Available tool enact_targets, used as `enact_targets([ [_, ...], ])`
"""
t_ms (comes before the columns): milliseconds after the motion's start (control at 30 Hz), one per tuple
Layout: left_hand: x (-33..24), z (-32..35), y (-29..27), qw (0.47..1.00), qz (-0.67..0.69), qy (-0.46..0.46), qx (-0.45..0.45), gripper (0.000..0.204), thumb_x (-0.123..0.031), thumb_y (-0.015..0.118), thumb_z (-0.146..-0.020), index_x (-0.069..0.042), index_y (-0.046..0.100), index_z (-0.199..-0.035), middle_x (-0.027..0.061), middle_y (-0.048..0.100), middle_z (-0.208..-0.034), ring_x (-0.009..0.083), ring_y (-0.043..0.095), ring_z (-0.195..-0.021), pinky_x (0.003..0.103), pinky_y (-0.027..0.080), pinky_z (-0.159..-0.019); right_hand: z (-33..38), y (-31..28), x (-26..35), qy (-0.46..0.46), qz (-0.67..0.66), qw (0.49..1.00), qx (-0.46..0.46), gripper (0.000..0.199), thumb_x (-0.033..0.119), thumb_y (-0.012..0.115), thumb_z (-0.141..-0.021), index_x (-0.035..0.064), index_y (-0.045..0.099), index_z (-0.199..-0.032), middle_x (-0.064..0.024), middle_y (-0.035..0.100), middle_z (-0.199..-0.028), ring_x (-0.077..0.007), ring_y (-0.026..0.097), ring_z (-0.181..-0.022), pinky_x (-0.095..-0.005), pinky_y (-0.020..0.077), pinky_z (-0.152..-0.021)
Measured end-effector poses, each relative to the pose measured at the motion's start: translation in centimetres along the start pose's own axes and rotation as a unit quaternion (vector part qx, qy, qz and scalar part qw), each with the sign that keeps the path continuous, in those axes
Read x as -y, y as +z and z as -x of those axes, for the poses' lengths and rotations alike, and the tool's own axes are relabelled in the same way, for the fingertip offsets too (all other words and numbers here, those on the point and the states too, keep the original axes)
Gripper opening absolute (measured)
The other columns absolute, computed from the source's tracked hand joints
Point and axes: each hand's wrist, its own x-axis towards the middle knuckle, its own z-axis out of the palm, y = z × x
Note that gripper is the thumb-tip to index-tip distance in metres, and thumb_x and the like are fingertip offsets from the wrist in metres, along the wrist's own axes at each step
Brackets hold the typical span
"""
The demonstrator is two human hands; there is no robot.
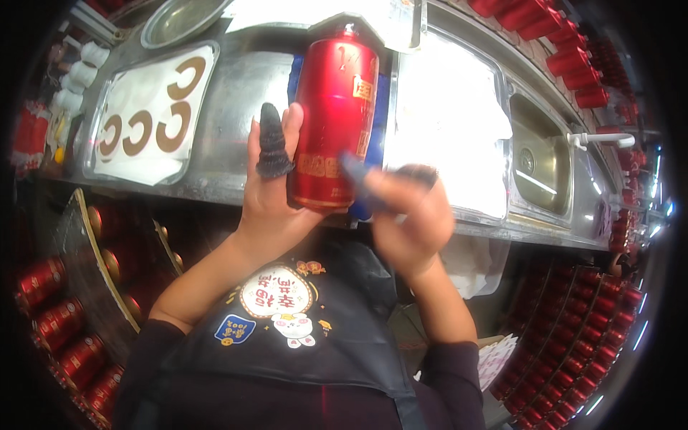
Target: The person applies a red label to a red cylindrical can, smooths it, and wipes the can with a cloth. They repeat the process with a second can, handling labels, cans, and a cloth throughout.
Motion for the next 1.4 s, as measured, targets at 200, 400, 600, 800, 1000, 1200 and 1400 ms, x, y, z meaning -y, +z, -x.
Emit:
enact_targets([
  [200, -0.3, 0.5, -0.5, 0.97, 0.155, -0.175, 0.062, 0.115, -0.026, 0.092, -0.069, 0.003, 0.025, -0.157, 0.0265, 0.032, -0.161, 0.0436, 0.042, -0.141, 0.058, 0.022, -0.12, -3.8, 1.4, 0.8, 0.141, -0.141, 0.976, 0.082, 0.024, 0.009, 0.084, -0.079, 0.0018, 0.072, -0.098, -0.0052, 0.066, -0.082, -0.0123, 0.06, -0.07, -0.0268, 0.0488, -0.066],
  [400, 0.3, 0.2, -1.1, 0.983, 0.135, -0.107, 0.068, 0.118, -0.022, 0.093, -0.071, 0.005, 0.019, -0.159, 0.0317, 0.029, -0.159, 0.0447, 0.037, -0.144, 0.047, 0.034, -0.118, -13.2, 3.8, -4.4, -0.053, -0.063, 0.992, -0.091, 0.022, 0.007, 0.077, -0.083, 0.0014, 0.07, -0.103, -0.0108, 0.072, -0.089, -0.0212, 0.065, -0.071, -0.0338, 0.0514, -0.065],
  [600, 1.3, 0.8, -1.3, 0.97, 0.11, -0.167, 0.136, 0.111, -0.035, 0.086, -0.08, 0.004, 0.018, -0.159, 0.0285, 0.023, -0.164, 0.044, 0.03, -0.15, 0.057, 0.01, -0.124, -8.1, 1.6, 1.1, -0.144, -0.083, 0.985, 0.039, 0.027, 0.001, 0.075, -0.073, 0.006, 0.073, -0.099, -0.0102, 0.068, -0.083, -0.0285, 0.065, -0.067, -0.0383, 0.0531, -0.063],
  [800, 1.8, 0.4, -1.6, 0.974, 0.095, -0.125, 0.163, 0.108, -0.036, 0.082, -0.084, 0.002, 0.016, -0.16, 0.0228, 0.026, -0.165, 0.0364, 0.028, -0.153, 0.059, -0.004, -0.122, -13.1, 2.8, -3.3, -0.125, 0.019, 0.986, -0.104, 0.018, 0.006, 0.079, -0.078, 0.0073, 0.074, -0.095, -0.0081, 0.065, -0.078, -0.0198, 0.061, -0.066, -0.0312, 0.0496, -0.06],
  [1000, 2.4, 0.1, -1.8, 0.959, 0.128, -0.166, 0.192, 0.105, -0.036, 0.082, -0.083, 0.0, 0.02, -0.16, 0.0217, 0.03, -0.164, 0.0361, 0.027, -0.154, 0.059, -0.003, -0.122, -9.3, 1.8, 0.8, -0.015, -0.16, 0.986, 0.046, 0.017, 0.004, 0.079, -0.076, 0.0058, 0.071, -0.092, -0.0073, 0.064, -0.076, -0.0207, 0.063, -0.067, -0.0319, 0.0524, -0.063],
  [1200, 1.6, -0.9, -2.3, 0.991, 0.027, -0.061, 0.118, 0.116, -0.039, 0.087, -0.075, -0.003, 0.019, -0.161, 0.0249, 0.024, -0.165, 0.0407, 0.025, -0.153, 0.066, 0.0, -0.119, -9.4, 2.4, -1.0, -0.289, 0.091, 0.951, -0.061, 0.018, 0.002, 0.08, -0.074, 0.0085, 0.072, -0.088, -0.0077, 0.058, -0.077, -0.0237, 0.061, -0.069, -0.0364, 0.0483, -0.056],
  [1400, 0.2, -1.8, -1.7, 0.973, 0.134, -0.112, 0.15, 0.122, -0.047, 0.089, -0.071, -0.003, 0.02, -0.161, 0.0245, 0.035, -0.161, 0.0347, 0.027, -0.154, 0.065, -0.004, -0.121, -7.6, 1.7, -0.7, 0.227, -0.247, 0.941, -0.036, 0.018, 0.002, 0.076, -0.081, 0.0031, 0.071, -0.098, -0.0082, 0.069, -0.083, -0.0161, 0.066, -0.073, -0.0282, 0.0523, -0.066],
])
